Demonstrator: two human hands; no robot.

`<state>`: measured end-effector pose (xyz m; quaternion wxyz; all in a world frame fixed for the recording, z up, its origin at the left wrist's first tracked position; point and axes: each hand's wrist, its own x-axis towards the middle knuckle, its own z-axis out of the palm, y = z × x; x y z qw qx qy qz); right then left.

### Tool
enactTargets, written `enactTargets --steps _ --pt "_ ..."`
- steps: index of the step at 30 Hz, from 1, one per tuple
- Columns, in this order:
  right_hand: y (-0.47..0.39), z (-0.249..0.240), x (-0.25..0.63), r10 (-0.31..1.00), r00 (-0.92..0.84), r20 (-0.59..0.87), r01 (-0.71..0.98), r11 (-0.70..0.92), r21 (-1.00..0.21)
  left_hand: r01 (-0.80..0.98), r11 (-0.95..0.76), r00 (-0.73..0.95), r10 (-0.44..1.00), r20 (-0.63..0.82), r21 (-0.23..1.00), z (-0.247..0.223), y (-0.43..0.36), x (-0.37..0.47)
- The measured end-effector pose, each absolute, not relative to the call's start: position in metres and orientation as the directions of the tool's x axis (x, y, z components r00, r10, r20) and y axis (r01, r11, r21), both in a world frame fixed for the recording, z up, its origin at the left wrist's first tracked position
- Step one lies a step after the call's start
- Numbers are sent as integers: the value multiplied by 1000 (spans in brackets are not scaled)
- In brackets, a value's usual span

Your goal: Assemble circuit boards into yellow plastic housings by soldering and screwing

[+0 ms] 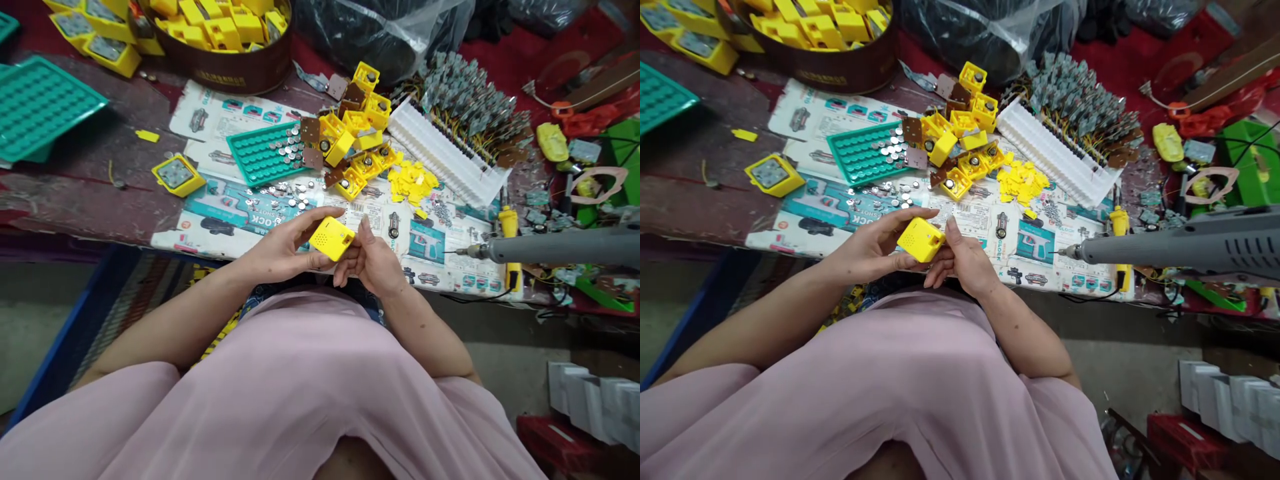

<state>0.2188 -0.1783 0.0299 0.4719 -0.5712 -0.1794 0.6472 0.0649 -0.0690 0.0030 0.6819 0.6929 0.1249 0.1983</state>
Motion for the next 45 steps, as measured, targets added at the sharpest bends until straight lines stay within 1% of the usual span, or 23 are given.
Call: enactTargets --steps 10,14,16,19,21,22,23,25,26,27,29,31,32,34,36,37,38,39,40,41,42,43,45 --pt "-176 31 216 842 115 -527 -321 -470 -822 -112 -19 886 450 108 994 0 -68 60" --pt "-184 29 217 897 122 -426 -84 -418 -904 -74 -57 843 530 93 996 7 -68 53" --pt "-190 27 218 926 192 -325 31 -337 -941 -59 -43 838 540 73 997 18 -57 34" --pt "-192 23 223 948 242 -206 144 -245 -959 73 35 822 564 -80 997 35 -33 -22" --pt "-191 21 224 958 222 -181 224 -231 -947 155 11 806 577 -133 988 36 -25 -67" --pt "-191 21 224 962 205 -178 255 -228 -940 242 -7 791 580 -193 970 32 -25 -88" --pt "-191 21 223 966 190 -177 277 -225 -934 349 -32 770 580 -266 937 24 -27 -105" --pt "-191 22 219 973 154 -172 295 -211 -932 572 -96 692 589 -417 814 -2 -37 -128" --pt "-189 22 217 977 134 -168 297 -202 -933 663 -151 643 617 -455 733 -19 -43 -135" --pt "-188 21 214 979 111 -170 300 -196 -934 699 -183 616 645 -452 691 -36 -48 -139" --pt "-184 20 210 981 66 -182 321 -193 -927 770 -257 556 719 -417 584 -67 -57 -145" --pt "-180 18 208 981 40 -190 353 -191 -916 770 -348 565 762 -317 536 -82 -60 -147" --pt "-179 17 208 981 34 -192 372 -191 -908 743 -389 594 757 -271 544 -82 -60 -148" --pt "-179 16 209 980 32 -197 403 -193 -894 643 -449 692 687 -220 621 -68 -55 -145" --pt "-180 16 209 976 40 -212 421 -209 -883 540 -460 779 591 -211 705 -43 -47 -135" --pt "-181 16 209 974 44 -221 426 -218 -878 515 -456 787 587 -190 726 -29 -41 -127" --pt "-182 17 209 973 49 -226 429 -225 -875 514 -456 764 629 -144 727 -17 -33 -119" --pt "-182 17 209 972 53 -230 430 -230 -873 538 -463 693 719 -57 704 -8 -25 -109" --pt "-183 18 208 971 57 -233 431 -234 -871 588 -472 563 822 86 657 -2 -15 -99" --pt "-183 19 208 970 60 -235 432 -238 -870 643 -480 442 869 223 597 0 -5 -89" --pt "-184 19 207 969 63 -237 433 -241 -869 686 -490 373 872 318 538 -1 6 -80" --pt "-184 19 207 969 68 -239 435 -245 -867 721 -495 347 864 365 485 -4 16 -72" --pt "-186 18 208 967 80 -243 434 -253 -865 766 -497 370 860 352 409 -13 31 -61"
